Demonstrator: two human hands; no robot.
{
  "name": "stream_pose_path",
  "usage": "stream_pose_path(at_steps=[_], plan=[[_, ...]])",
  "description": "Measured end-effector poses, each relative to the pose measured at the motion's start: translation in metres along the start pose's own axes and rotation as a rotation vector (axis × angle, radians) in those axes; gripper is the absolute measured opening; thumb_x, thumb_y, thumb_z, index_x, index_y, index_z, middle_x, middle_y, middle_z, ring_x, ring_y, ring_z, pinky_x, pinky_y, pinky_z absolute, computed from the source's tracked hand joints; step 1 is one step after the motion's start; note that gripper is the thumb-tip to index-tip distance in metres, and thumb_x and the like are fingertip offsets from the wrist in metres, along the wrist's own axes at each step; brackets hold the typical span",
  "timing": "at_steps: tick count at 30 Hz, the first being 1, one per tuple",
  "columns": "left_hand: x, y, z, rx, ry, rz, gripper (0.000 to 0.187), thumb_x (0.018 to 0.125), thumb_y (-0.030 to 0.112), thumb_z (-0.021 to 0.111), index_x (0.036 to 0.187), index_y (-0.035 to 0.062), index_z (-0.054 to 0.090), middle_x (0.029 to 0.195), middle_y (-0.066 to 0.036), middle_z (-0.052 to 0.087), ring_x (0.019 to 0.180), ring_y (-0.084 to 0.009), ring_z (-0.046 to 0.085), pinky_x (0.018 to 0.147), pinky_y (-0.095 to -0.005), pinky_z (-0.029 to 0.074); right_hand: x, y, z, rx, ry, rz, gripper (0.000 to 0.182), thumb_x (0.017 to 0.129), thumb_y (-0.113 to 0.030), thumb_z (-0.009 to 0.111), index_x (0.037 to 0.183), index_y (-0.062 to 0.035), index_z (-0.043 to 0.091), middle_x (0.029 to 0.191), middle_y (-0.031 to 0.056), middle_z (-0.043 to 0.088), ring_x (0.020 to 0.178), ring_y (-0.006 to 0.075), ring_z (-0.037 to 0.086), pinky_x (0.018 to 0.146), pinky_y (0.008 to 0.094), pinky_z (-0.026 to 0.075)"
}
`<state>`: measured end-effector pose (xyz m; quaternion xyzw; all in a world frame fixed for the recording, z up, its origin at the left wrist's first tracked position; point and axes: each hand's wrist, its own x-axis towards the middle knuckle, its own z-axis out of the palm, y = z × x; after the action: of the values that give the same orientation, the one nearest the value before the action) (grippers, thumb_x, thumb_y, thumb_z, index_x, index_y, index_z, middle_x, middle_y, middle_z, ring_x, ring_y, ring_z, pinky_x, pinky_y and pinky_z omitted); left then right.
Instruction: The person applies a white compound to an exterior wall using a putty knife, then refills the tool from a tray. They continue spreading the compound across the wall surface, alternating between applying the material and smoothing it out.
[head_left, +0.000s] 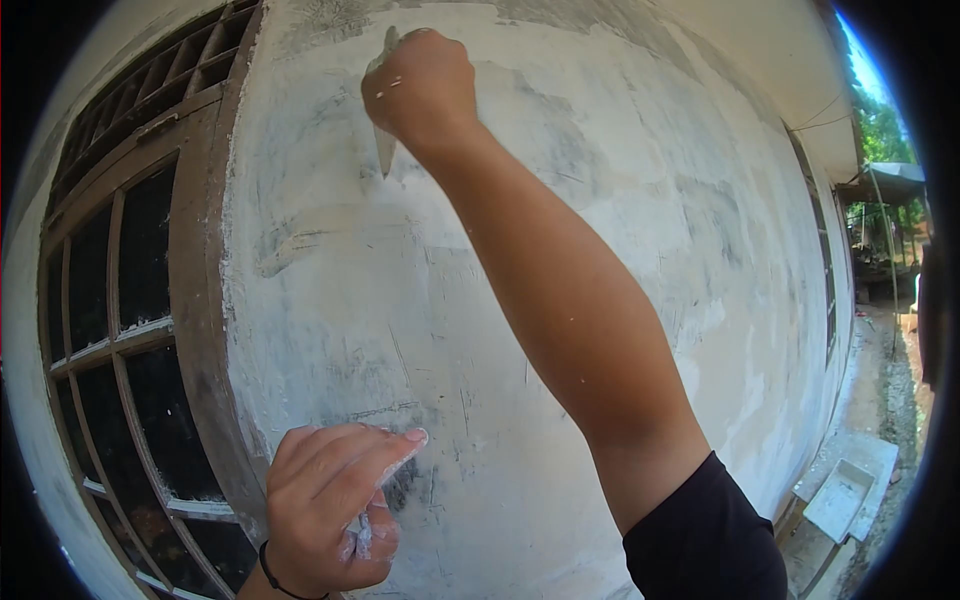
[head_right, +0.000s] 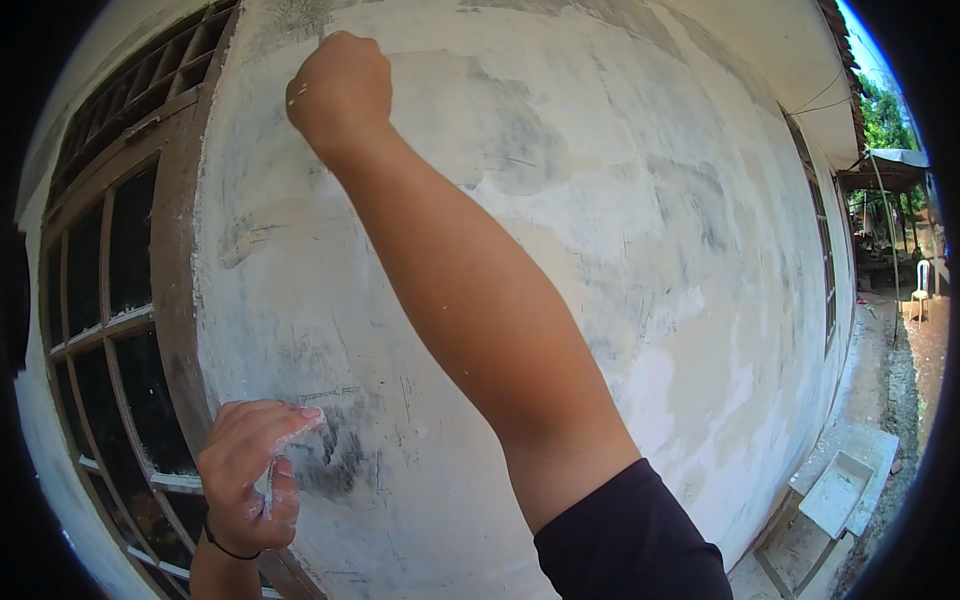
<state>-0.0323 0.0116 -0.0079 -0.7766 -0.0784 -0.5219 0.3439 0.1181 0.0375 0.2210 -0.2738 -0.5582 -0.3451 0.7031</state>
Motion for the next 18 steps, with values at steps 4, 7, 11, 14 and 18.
stream_pose_path(at_steps=[4,7,11,14,18], plan=[[0.000,-0.005,0.009,-0.062,-0.032,0.008,0.043,0.055,0.004,0.048,0.096,0.0016,0.063,0.085,-0.013,0.065,0.079,-0.0269,0.061,0.069,-0.0346,0.043,0.021,0.085,-0.038,0.339,-0.107,0.407,0.014,0.071,-0.008,0.055,0.072,0.0055,0.055,0.060,0.0126,0.053,0.045,0.0194,0.042,0.037,0.0349,0.032],[0.006,-0.003,0.018,-0.093,-0.051,0.027,0.047,0.056,0.004,0.051,0.101,0.0031,0.063,0.084,-0.012,0.064,0.077,-0.0245,0.061,0.066,-0.0340,0.042,0.018,0.146,-0.051,0.287,-0.045,0.481,0.018,0.072,-0.011,0.056,0.076,0.0061,0.057,0.061,0.0134,0.054,0.045,0.0212,0.044,0.038,0.0353,0.034],[0.011,0.003,0.029,-0.118,-0.032,0.047,0.046,0.056,0.004,0.050,0.101,0.0032,0.064,0.084,-0.012,0.064,0.077,-0.0244,0.061,0.067,-0.0339,0.042,0.015,0.174,-0.080,0.121,0.021,0.448,0.023,0.074,-0.015,0.059,0.081,0.0066,0.058,0.063,0.0132,0.055,0.050,0.0221,0.048,0.040,0.0352,0.036],[0.014,0.010,0.030,-0.104,-0.051,0.013,0.037,0.059,0.006,0.046,0.092,0.0008,0.063,0.087,-0.014,0.066,0.079,-0.0273,0.062,0.073,-0.0352,0.046,0.018,0.170,-0.105,0.100,0.015,0.496,0.024,0.074,-0.016,0.060,0.082,0.0067,0.058,0.066,0.0137,0.057,0.052,0.0219,0.051,0.041,0.0350,0.037],[0.015,0.012,0.028,-0.101,-0.048,0.013,0.037,0.059,0.006,0.047,0.092,0.0011,0.063,0.087,-0.013,0.066,0.080,-0.0275,0.062,0.074,-0.0351,0.046,0.021,0.155,-0.123,0.073,0.024,0.447,0.024,0.074,-0.017,0.061,0.084,0.0051,0.060,0.065,0.0131,0.058,0.053,0.0201,0.052,0.042,0.0346,0.038]])
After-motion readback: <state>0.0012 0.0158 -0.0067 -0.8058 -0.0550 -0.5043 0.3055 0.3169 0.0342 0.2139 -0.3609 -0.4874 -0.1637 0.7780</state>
